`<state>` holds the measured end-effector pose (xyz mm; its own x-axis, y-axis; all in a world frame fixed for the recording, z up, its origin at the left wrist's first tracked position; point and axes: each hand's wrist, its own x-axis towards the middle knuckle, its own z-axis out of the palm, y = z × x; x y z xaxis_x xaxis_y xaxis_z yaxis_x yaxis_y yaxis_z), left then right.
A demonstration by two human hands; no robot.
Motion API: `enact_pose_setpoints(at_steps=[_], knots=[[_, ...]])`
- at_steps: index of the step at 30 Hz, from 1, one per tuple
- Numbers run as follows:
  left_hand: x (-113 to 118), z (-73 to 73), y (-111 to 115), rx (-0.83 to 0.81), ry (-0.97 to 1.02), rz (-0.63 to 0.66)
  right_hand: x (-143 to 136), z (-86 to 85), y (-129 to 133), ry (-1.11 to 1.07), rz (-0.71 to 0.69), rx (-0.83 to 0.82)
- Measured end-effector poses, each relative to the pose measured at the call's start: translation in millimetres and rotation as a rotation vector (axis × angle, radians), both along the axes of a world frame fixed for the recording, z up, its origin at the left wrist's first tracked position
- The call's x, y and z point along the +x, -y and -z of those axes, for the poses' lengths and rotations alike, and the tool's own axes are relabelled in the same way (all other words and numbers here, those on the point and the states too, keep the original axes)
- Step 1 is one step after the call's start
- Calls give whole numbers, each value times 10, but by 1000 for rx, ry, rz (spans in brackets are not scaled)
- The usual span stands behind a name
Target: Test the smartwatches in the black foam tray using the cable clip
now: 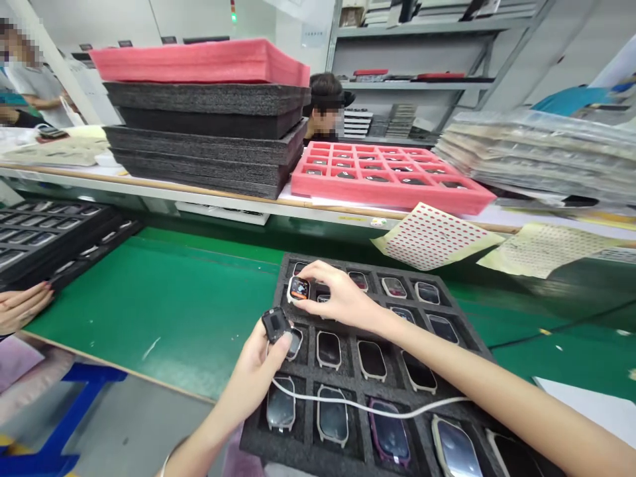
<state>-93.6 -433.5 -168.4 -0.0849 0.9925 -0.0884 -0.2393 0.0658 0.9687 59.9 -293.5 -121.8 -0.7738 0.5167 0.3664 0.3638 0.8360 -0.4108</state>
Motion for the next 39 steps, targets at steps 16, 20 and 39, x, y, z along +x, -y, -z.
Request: enact_pose_setpoints(at_steps=[16, 20, 39], knots=[[-29, 75, 153, -62, 243, -111, -387, 109, 673, 561, 12, 408], [-64, 44, 181, 75, 297, 11, -431, 196, 568, 557, -13, 499], [-181, -112, 133, 68, 361, 201, -117, -528, 484, 121, -270, 7]])
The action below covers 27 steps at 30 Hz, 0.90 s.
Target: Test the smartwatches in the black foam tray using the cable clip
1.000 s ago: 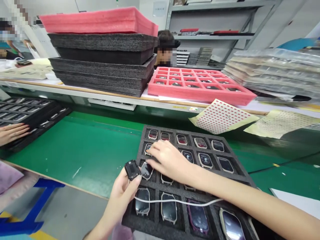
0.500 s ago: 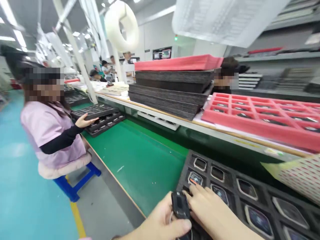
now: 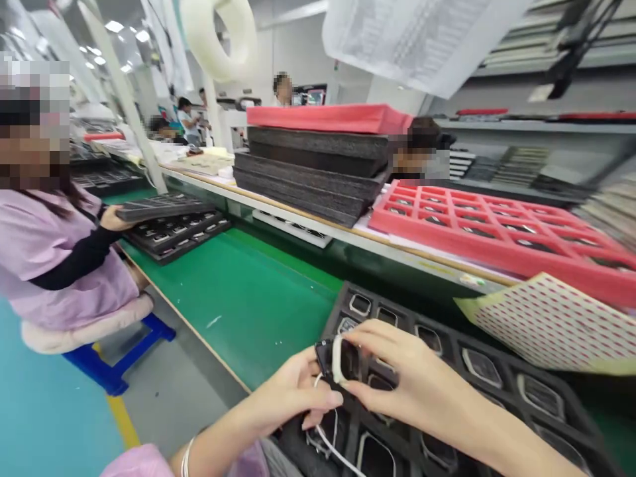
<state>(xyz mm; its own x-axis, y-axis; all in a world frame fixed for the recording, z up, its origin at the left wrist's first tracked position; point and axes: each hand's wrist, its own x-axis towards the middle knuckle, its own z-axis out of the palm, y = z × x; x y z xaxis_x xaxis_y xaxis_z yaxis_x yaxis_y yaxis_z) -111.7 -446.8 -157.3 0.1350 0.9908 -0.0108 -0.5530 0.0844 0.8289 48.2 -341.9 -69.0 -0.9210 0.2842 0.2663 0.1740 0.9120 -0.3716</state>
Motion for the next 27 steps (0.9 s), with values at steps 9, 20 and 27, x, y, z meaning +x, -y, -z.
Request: enact_pose_setpoints(at_steps=[9, 20, 27], knots=[[152, 33, 25, -40, -203, -17, 55, 277, 139, 25, -91, 359], [154, 42, 46, -7, -196, -143, 73, 657, 101, -129, -73, 106], [144, 132, 67, 40, -186, -125, 105, 703, 145, -192, -64, -28]])
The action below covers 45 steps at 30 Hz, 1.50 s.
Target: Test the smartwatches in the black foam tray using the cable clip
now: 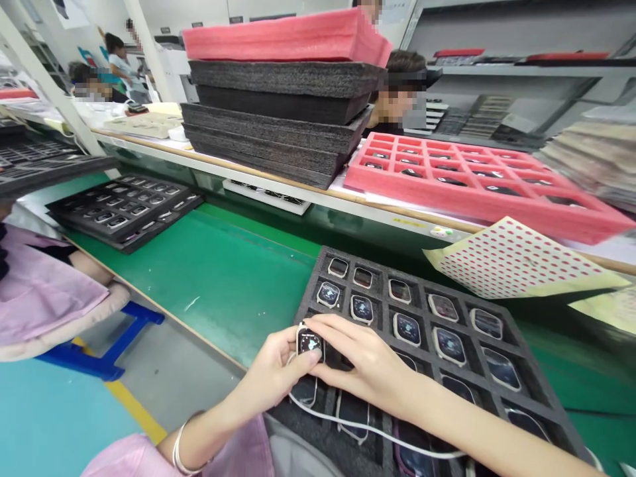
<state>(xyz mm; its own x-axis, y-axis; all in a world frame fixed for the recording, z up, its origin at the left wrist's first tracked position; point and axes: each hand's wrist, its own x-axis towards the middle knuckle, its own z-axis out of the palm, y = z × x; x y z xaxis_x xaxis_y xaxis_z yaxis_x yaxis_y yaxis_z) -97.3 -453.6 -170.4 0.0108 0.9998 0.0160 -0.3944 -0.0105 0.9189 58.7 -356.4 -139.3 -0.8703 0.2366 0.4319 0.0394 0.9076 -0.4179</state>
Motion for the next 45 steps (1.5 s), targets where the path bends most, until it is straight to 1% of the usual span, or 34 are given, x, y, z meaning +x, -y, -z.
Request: enact_pose_setpoints(at_steps=[3, 9, 16, 24, 31, 38, 45], knots=[[-6, 6, 6, 0, -11, -7, -6, -20, 7, 9, 0, -48], [0, -23, 15, -19, -61, -6, 4, -28, 9, 30, 0, -75], [-1, -8, 12, -29, -101, -3, 11, -38, 25, 33, 15, -34], [-7, -57, 35, -33, -214, -22, 6, -44, 52, 3, 59, 10], [-11, -52, 29, -50, -219, -6, -3, -37, 48, -1, 63, 29], [0, -82, 48, -48, -305, -26, -18, -80, 40, 10, 39, 8], [6, -65, 49, -53, -298, -11, -26, -103, 40, 13, 34, 1]])
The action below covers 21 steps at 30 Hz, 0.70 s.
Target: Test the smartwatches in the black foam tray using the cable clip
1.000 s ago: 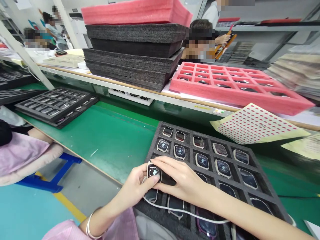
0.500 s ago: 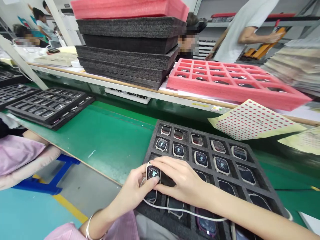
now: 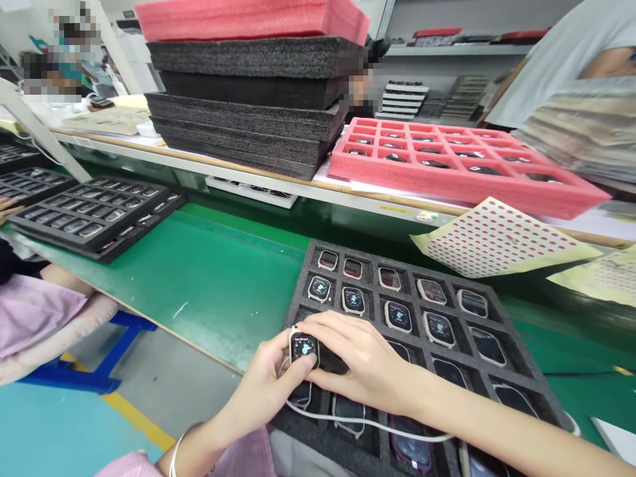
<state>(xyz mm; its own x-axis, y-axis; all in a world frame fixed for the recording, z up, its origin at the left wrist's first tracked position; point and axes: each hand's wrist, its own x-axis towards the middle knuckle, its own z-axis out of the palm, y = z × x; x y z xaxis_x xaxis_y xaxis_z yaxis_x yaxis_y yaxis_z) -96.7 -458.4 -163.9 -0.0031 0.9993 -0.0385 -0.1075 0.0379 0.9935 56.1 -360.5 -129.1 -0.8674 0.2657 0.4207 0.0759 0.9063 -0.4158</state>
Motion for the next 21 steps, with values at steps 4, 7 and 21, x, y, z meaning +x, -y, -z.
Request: enact_pose_setpoints(at_steps=[4, 7, 21], knots=[[-3, 7, 5, 15, 20, -4, -6, -19, -3, 12, -9, 0], [-6, 2, 4, 30, 38, 10, -4, -21, -10, 18, -8, 3], [51, 85, 69, -3, 122, -60, -10, -152, -140, -44, 35, -226]])
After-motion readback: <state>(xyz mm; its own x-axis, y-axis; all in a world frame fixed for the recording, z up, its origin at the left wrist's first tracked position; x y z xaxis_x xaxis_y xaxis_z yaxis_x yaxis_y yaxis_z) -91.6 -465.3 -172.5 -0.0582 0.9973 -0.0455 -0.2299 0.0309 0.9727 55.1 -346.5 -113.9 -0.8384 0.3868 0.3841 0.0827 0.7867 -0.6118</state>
